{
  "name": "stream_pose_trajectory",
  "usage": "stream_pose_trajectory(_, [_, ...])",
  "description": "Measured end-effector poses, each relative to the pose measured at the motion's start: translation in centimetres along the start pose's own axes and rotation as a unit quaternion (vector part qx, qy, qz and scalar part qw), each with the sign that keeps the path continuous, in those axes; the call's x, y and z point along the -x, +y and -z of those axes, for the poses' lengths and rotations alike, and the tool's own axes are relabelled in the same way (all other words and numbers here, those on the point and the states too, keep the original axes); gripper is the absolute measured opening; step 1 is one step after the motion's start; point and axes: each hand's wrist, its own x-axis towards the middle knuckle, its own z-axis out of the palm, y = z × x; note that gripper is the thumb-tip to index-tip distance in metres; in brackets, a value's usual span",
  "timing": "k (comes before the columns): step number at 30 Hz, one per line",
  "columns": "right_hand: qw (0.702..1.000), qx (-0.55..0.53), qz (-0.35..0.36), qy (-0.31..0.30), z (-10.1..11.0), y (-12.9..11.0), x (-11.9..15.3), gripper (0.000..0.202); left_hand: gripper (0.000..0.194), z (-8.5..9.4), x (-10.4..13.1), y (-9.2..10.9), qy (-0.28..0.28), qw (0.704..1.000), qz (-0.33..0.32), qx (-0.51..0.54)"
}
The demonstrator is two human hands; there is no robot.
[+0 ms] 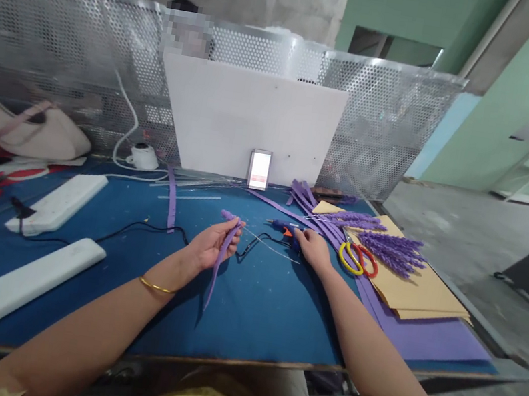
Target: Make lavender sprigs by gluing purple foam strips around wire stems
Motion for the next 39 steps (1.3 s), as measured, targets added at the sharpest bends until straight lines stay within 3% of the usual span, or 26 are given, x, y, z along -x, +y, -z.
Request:
stream_pose_trajectory(7, [1.000, 0.015, -0.019, -0.019, 0.1, -0.8, 0.7, 0.045, 0.020, -0.3, 0.8, 0.4, 0.011, 1.000, 0.009, 0.012])
stream_pose_trajectory(16, [0.998, 0.032, -0.040, -0.035, 0.1, -1.5, 1.4, 0.043, 0.017, 0.8, 0.4, 1.6, 0.063, 0.997, 0.006, 0.039])
stream_pose_trajectory(27, [0.993, 0.024, -0.090, -0.069, 0.3, -2.7, 0.0, 0.034, 0.015, 0.5, 0.5, 0.5, 0.091, 0.996, 0.000, 0.008])
stream_pose_trajectory(34, [0.976, -0.148, -0.113, -0.113, 0.8, -1.8, -1.0, 0.016, 0.015, -0.1, 0.4, 0.4, 0.115, 0.993, -0.020, -0.015])
stream_pose_trajectory(39, [0.944, -0.323, -0.061, -0.039, 1.4, -2.6, 0.9, 0.026, 0.017, -0.7, 0.2, 1.1, 0.112, 0.993, -0.025, -0.018])
